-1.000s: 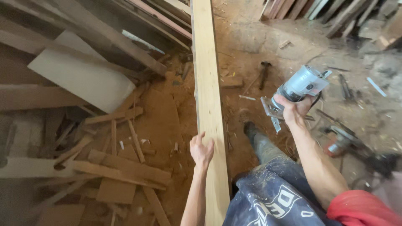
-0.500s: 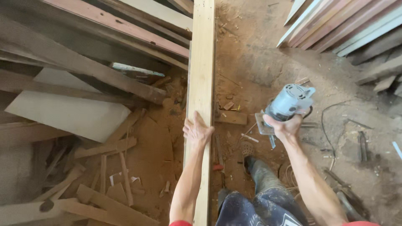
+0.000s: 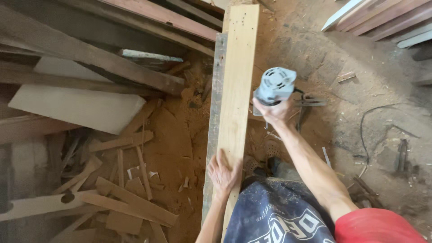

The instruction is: The person uses a handheld router to cut a groove along the edge of a long wooden plank. They adjust the router's fence and depth, then guide the tool along the wood to create a continuous channel.

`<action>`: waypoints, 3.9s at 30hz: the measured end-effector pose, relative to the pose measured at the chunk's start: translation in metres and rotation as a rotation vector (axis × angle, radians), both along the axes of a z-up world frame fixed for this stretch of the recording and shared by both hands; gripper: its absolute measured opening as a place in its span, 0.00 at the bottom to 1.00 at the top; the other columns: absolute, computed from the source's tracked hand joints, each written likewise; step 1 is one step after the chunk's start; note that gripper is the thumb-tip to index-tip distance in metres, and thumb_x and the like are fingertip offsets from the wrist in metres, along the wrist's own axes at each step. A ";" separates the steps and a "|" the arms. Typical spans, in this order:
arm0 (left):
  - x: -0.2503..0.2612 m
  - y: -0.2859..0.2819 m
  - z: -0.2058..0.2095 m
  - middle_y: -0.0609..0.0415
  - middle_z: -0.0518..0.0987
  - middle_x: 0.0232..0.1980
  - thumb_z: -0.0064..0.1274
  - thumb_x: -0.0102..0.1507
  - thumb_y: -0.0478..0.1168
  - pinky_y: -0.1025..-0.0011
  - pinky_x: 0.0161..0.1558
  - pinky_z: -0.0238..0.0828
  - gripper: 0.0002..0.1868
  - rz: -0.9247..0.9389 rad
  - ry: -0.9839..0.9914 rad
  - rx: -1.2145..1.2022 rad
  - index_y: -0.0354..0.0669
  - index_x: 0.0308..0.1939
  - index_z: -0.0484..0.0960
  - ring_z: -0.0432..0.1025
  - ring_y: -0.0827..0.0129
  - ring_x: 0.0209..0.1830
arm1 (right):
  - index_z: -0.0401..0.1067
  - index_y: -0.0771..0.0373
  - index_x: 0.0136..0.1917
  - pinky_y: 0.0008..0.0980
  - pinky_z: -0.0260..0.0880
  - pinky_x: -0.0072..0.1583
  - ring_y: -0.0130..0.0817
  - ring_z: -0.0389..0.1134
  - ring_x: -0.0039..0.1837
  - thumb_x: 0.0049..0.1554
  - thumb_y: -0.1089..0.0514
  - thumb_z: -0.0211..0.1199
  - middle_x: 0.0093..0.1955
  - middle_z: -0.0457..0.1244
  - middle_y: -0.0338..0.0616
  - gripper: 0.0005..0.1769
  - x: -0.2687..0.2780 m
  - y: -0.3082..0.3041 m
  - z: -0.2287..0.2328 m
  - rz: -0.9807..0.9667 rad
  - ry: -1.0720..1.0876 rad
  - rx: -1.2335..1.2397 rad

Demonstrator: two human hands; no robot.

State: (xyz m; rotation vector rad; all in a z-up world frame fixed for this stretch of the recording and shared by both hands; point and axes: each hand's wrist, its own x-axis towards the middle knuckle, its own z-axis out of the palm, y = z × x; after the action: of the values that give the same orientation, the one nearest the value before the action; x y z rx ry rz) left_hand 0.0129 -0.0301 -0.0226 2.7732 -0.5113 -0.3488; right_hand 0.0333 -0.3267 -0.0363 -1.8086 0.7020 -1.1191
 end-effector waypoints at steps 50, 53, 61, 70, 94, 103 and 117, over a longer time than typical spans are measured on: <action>0.222 -0.185 -0.043 0.46 0.79 0.51 0.44 0.71 0.45 0.56 0.50 0.70 0.18 -0.127 -0.207 -0.439 0.43 0.61 0.81 0.72 0.51 0.48 | 0.38 0.65 0.77 0.49 0.68 0.75 0.46 0.60 0.73 0.46 0.55 0.85 0.72 0.52 0.54 0.64 0.151 -0.079 -0.090 -0.093 -0.085 -0.083; 0.223 -0.185 -0.041 0.46 0.79 0.50 0.43 0.72 0.45 0.57 0.50 0.71 0.19 -0.133 -0.194 -0.422 0.42 0.61 0.80 0.72 0.53 0.47 | 0.42 0.66 0.76 0.51 0.71 0.72 0.51 0.61 0.70 0.47 0.54 0.86 0.70 0.54 0.57 0.62 0.183 -0.126 -0.088 -0.126 -0.060 -0.180; 0.222 -0.188 -0.039 0.45 0.80 0.50 0.42 0.71 0.46 0.57 0.52 0.71 0.19 -0.110 -0.189 -0.406 0.42 0.59 0.81 0.73 0.50 0.48 | 0.53 0.63 0.70 0.35 0.73 0.42 0.33 0.66 0.40 0.58 0.56 0.73 0.47 0.63 0.44 0.37 0.151 -0.074 -0.021 0.149 -0.165 -0.012; 0.223 -0.187 -0.048 0.44 0.79 0.51 0.42 0.72 0.48 0.57 0.47 0.74 0.20 -0.110 -0.151 -0.423 0.43 0.62 0.80 0.73 0.47 0.49 | 0.58 0.70 0.70 0.43 0.67 0.66 0.44 0.66 0.62 0.47 0.56 0.78 0.61 0.63 0.51 0.44 0.039 0.066 -0.028 0.075 0.262 -0.046; 0.224 -0.189 -0.035 0.45 0.79 0.52 0.42 0.72 0.47 0.56 0.46 0.76 0.19 -0.109 -0.136 -0.393 0.44 0.62 0.77 0.74 0.48 0.50 | 0.58 0.65 0.70 0.45 0.73 0.62 0.47 0.66 0.59 0.47 0.62 0.79 0.60 0.60 0.54 0.43 0.077 0.008 -0.014 0.072 0.262 -0.597; 0.219 -0.185 -0.043 0.48 0.80 0.52 0.42 0.73 0.47 0.57 0.47 0.76 0.20 -0.118 -0.172 -0.408 0.44 0.64 0.77 0.74 0.49 0.49 | 0.56 0.66 0.70 0.44 0.71 0.64 0.46 0.66 0.60 0.48 0.59 0.79 0.60 0.60 0.52 0.44 0.021 0.084 -0.028 0.122 0.219 -0.132; 0.221 -0.182 -0.046 0.44 0.80 0.53 0.36 0.75 0.51 0.60 0.42 0.77 0.25 -0.172 -0.208 -0.354 0.39 0.64 0.78 0.75 0.53 0.43 | 0.53 0.67 0.70 0.43 0.73 0.65 0.43 0.68 0.60 0.50 0.57 0.81 0.59 0.62 0.51 0.45 0.089 -0.002 -0.059 0.022 0.013 -0.242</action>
State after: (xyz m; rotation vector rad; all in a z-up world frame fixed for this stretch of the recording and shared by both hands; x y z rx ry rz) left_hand 0.2341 -0.2121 -0.0688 2.4376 -0.7814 -0.0014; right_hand 0.1219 -0.3283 -0.0957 -2.0224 0.5719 -1.2205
